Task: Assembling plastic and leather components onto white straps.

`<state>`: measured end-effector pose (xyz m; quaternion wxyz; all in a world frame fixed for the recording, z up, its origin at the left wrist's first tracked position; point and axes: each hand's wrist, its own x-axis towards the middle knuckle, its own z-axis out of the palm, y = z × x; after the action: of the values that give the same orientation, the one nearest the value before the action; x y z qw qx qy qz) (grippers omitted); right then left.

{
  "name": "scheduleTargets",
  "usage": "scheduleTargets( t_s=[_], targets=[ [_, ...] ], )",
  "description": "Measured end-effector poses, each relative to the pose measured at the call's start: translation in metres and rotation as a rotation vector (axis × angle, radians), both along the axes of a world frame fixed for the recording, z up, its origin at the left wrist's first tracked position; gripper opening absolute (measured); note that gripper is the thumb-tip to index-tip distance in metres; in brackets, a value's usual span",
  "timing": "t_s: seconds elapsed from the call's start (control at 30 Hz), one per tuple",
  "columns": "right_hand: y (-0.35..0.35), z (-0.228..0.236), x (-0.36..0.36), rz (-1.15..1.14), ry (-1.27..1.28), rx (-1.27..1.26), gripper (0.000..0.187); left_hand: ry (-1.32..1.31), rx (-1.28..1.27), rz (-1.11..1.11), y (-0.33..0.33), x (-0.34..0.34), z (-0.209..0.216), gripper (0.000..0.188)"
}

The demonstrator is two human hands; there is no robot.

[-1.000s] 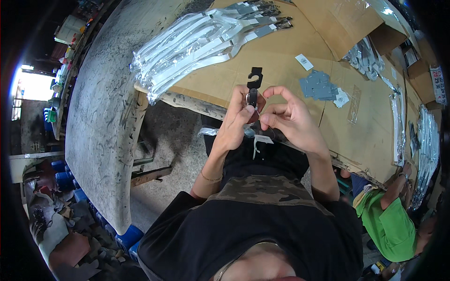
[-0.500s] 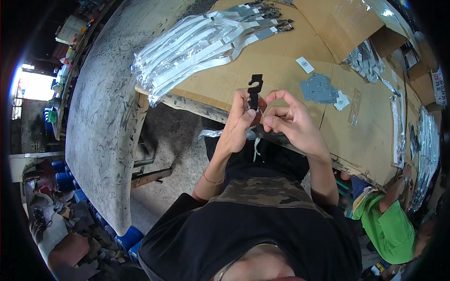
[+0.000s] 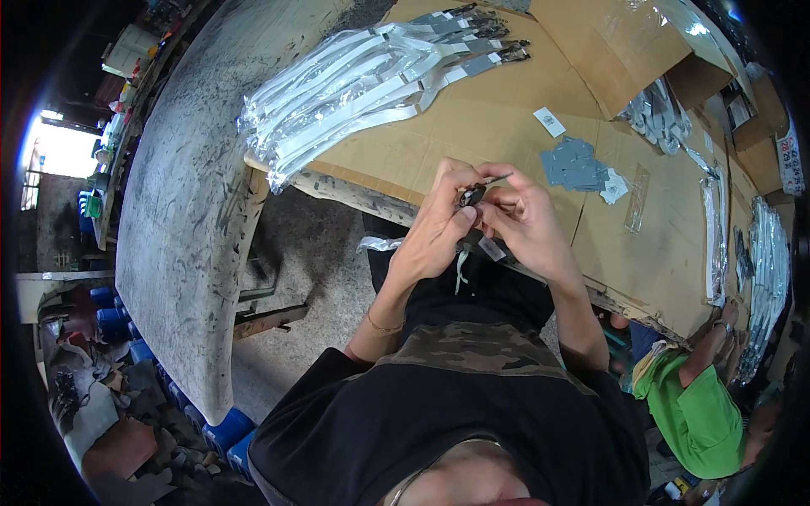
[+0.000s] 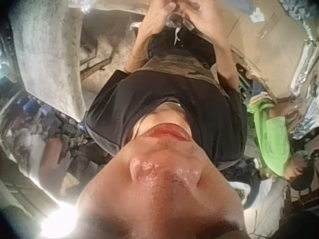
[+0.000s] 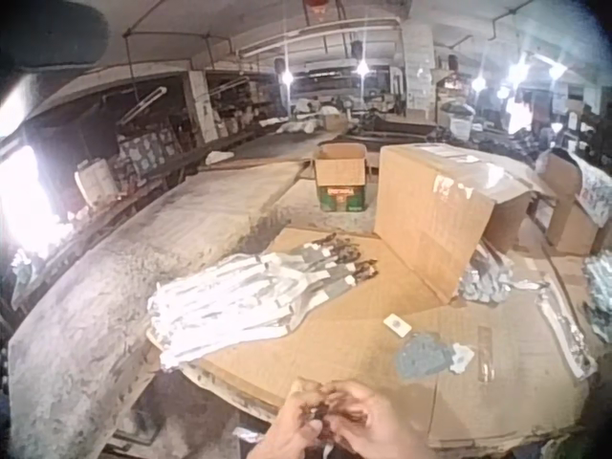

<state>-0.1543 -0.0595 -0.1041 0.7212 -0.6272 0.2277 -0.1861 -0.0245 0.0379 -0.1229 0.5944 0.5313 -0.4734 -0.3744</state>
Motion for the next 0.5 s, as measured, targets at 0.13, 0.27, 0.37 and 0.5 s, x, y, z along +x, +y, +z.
scheduleTargets(
  t_s=[0.13, 0.27, 0.37, 0.5],
  targets=[
    [-0.001, 0.001, 0.0, -0.002, -0.032, -0.009, 0.035, -0.11, -0.149, -0.043, -0.002, 0.004, -0.016, 0.041],
    [-0.002, -0.002, 0.0, -0.01, -0.05, -0.01, 0.034, -0.087, -0.15, -0.027, -0.002, 0.003, -0.019, 0.04],
    [-0.002, -0.002, 0.0, 0.003, -0.041, -0.008, 0.029, -0.047, -0.126, -0.043, -0.001, 0.005, -0.015, 0.04],
    [-0.007, -0.01, 0.0, 0.09, -0.061, -0.057, 0.016, -0.062, -0.073, -0.03, 0.001, 0.005, -0.002, 0.04]
  ],
)
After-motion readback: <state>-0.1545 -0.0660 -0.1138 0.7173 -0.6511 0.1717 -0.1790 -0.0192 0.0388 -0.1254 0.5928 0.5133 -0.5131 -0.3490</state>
